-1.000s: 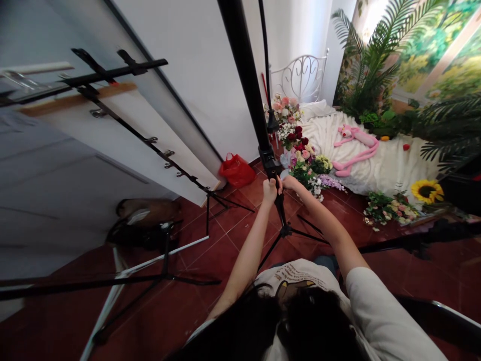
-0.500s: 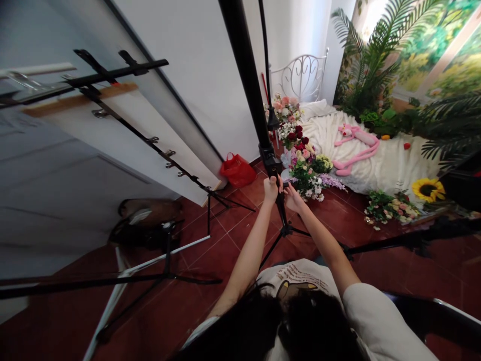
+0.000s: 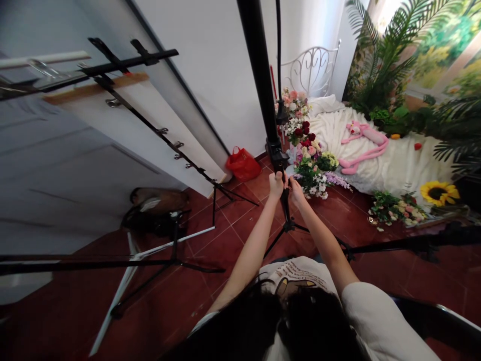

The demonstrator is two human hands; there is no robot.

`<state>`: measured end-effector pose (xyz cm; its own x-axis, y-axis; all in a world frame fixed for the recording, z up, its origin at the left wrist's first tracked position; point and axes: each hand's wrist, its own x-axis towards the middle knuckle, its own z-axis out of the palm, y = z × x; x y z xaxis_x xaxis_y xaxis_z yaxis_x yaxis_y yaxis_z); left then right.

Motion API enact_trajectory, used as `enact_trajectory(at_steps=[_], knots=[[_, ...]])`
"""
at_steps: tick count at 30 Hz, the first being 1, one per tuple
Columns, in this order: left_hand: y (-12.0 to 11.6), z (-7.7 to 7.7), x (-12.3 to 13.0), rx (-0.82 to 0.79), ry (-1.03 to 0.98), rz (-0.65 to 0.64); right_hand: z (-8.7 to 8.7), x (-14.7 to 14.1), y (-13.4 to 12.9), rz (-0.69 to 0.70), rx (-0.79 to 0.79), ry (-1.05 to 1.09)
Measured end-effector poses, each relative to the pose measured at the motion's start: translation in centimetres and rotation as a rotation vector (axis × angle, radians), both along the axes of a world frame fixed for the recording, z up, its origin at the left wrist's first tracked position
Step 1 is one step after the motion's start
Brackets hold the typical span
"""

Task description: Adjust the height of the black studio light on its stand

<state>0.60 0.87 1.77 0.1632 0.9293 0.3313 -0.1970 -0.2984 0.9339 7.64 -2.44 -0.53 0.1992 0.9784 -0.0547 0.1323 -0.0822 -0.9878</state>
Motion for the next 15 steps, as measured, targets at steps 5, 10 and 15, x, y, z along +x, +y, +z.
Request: enact_trajectory(at_steps=[5,10,15], knots=[[0.0,0.0,0.0,0.005,-0.014,-0.007,0.7,-0.2,0.0,-0.145,0.015,0.068],[-0.2,0.2,0.2,0.005,-0.027,0.011,1.0,0.6,0.0,-0.259,-0.098,0.122],[-1.3,-0.9,0.4,-0.029,-0.005,0.195,0.4,1.5,-1.2,-0.263,-0.131,0.154]])
